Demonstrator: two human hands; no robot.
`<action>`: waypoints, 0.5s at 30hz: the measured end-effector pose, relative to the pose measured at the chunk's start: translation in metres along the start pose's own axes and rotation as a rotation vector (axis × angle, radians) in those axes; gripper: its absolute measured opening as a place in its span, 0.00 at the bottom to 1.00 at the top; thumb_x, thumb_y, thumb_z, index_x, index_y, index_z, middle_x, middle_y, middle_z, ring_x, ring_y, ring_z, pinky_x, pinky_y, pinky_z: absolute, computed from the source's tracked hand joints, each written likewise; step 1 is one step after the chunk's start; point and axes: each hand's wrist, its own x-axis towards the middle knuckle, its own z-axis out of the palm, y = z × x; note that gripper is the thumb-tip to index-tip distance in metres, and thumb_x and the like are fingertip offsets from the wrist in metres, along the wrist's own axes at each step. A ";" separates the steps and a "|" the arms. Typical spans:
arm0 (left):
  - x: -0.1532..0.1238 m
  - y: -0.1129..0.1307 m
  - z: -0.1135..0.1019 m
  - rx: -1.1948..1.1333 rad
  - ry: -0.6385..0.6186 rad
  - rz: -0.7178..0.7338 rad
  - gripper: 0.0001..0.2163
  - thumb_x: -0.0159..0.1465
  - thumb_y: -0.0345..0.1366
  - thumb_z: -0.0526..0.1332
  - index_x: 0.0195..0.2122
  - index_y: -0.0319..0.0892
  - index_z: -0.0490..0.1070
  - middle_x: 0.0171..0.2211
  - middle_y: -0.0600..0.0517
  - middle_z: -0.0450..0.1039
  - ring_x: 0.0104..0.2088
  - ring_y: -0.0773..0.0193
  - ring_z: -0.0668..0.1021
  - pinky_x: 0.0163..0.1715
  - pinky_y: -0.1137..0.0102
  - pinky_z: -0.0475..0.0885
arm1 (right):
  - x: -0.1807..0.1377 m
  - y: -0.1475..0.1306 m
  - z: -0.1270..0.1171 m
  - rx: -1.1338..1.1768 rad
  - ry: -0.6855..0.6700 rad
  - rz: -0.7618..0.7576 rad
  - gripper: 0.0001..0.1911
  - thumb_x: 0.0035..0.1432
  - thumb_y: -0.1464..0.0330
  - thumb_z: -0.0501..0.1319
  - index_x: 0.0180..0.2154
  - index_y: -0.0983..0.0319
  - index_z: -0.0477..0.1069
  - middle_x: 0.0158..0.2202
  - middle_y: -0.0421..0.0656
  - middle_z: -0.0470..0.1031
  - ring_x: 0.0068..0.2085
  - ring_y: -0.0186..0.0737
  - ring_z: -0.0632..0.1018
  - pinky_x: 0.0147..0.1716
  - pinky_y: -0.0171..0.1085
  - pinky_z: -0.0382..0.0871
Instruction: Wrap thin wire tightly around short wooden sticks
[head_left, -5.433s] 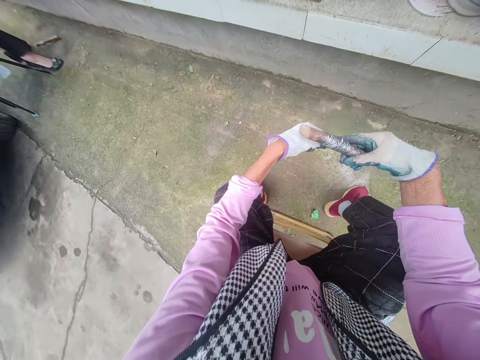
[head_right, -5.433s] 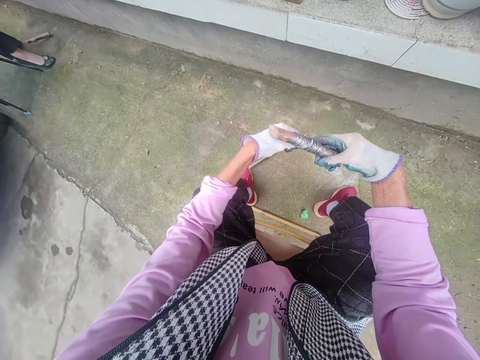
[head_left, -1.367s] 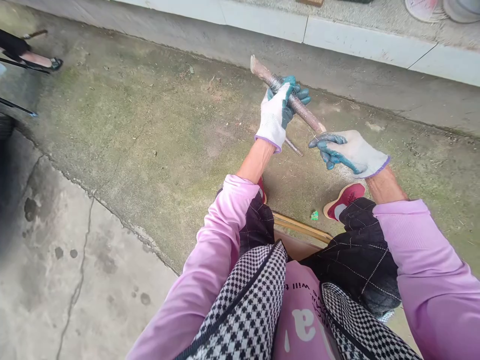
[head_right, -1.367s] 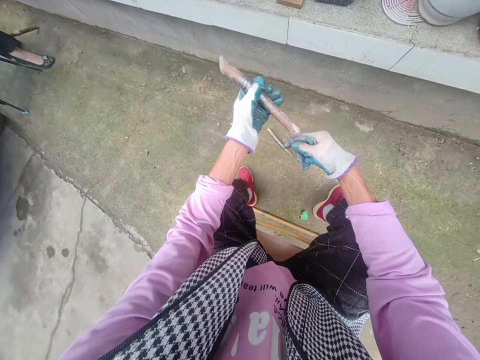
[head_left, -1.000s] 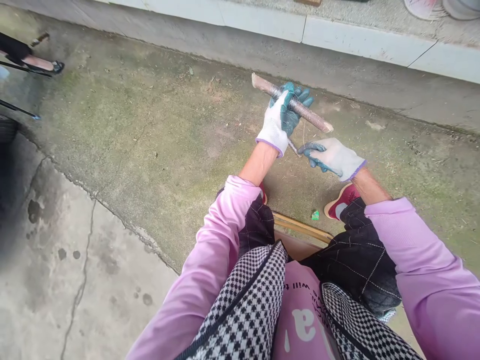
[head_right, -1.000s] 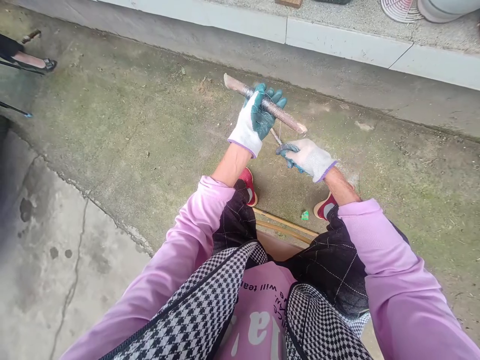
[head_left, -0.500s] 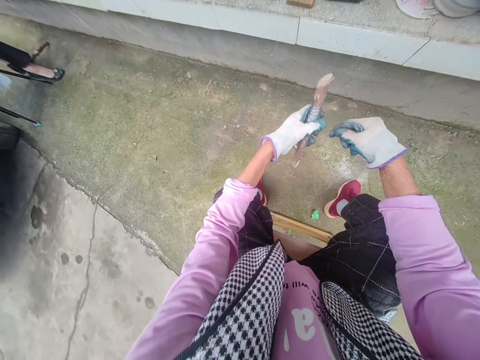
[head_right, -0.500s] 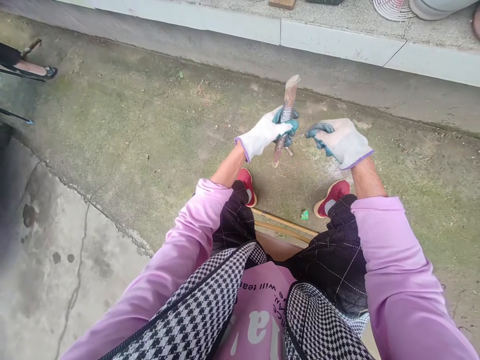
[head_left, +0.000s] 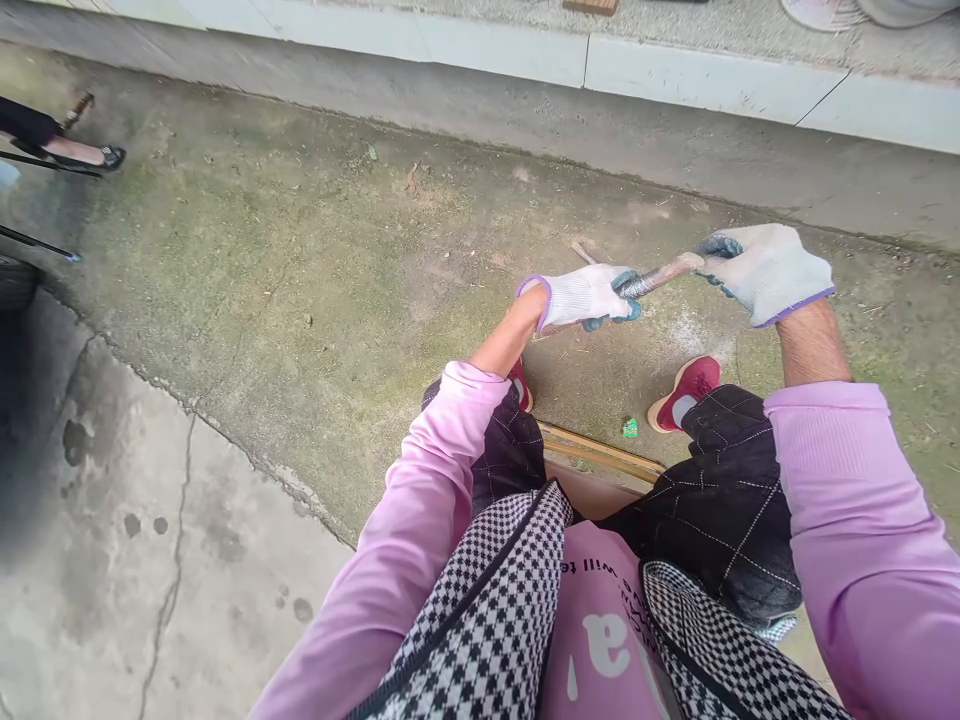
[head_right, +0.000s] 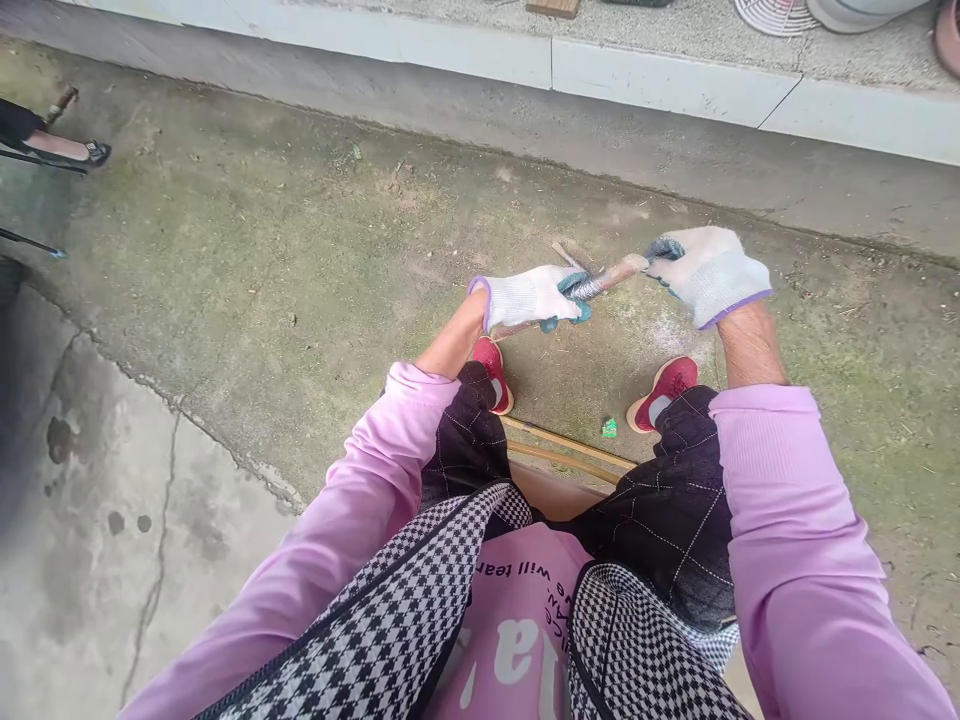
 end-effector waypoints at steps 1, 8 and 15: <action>0.001 -0.004 0.001 0.168 -0.047 -0.015 0.11 0.73 0.46 0.82 0.39 0.49 0.85 0.27 0.45 0.79 0.48 0.39 0.94 0.51 0.58 0.89 | 0.001 0.000 -0.001 0.003 -0.005 0.004 0.18 0.76 0.72 0.77 0.33 0.54 0.78 0.30 0.41 0.77 0.39 0.47 0.76 0.46 0.46 0.67; 0.001 -0.025 -0.001 0.777 -0.084 0.146 0.24 0.60 0.26 0.84 0.25 0.53 0.69 0.28 0.47 0.77 0.66 0.32 0.89 0.80 0.54 0.76 | -0.011 -0.009 0.006 0.094 0.034 -0.103 0.10 0.74 0.70 0.78 0.36 0.55 0.86 0.30 0.42 0.81 0.39 0.48 0.78 0.46 0.45 0.71; -0.044 -0.002 -0.011 0.079 0.051 -0.080 0.09 0.77 0.32 0.77 0.41 0.47 0.80 0.31 0.48 0.85 0.40 0.50 0.93 0.69 0.47 0.88 | -0.061 -0.035 0.042 0.574 0.015 -0.195 0.07 0.69 0.59 0.77 0.41 0.56 0.90 0.30 0.41 0.82 0.32 0.43 0.79 0.32 0.38 0.74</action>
